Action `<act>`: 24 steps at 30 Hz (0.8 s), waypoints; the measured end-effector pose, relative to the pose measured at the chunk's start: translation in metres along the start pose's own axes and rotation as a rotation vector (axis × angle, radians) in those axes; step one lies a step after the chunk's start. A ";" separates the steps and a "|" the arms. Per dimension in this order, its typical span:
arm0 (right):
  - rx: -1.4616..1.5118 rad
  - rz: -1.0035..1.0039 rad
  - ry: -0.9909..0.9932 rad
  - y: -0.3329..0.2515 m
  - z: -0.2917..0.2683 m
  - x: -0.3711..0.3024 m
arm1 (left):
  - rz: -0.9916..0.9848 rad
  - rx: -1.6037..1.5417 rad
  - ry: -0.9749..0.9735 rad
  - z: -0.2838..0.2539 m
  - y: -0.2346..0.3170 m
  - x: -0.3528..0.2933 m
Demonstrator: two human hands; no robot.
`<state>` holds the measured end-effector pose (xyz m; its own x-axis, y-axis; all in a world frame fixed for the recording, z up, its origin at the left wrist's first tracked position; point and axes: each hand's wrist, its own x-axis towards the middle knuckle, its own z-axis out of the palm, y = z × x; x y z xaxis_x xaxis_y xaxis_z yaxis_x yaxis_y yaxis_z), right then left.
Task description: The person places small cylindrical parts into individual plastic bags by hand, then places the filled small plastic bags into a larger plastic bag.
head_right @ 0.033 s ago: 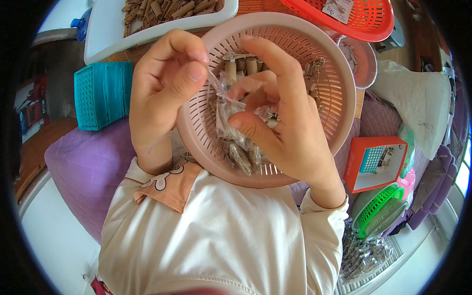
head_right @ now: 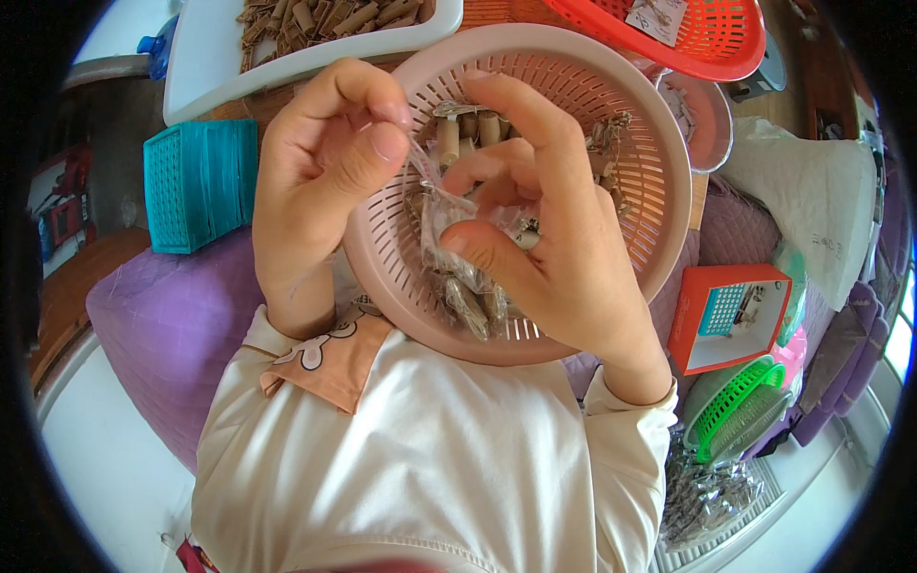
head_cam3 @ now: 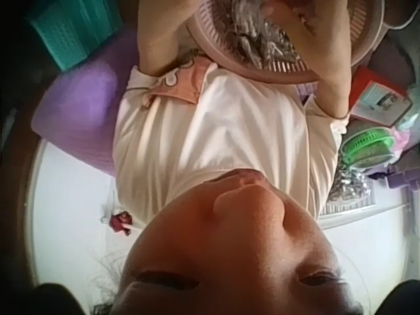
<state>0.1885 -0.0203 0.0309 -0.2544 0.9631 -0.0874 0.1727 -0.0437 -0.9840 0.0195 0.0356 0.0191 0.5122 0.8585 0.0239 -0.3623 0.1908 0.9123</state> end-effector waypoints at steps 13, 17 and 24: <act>-0.075 -0.060 0.028 0.000 0.006 0.002 | 0.164 0.418 0.058 -0.004 -0.002 -0.001; -0.043 -0.052 0.031 0.001 0.007 0.002 | 0.168 0.499 0.082 -0.003 -0.004 -0.003; -0.060 -0.045 0.027 0.001 0.006 0.002 | 0.165 0.466 0.029 -0.003 -0.007 -0.003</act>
<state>0.1829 -0.0199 0.0288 -0.2375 0.9706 -0.0381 0.2182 0.0151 -0.9758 0.0176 0.0330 0.0114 0.4533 0.8734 0.1781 -0.0464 -0.1764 0.9832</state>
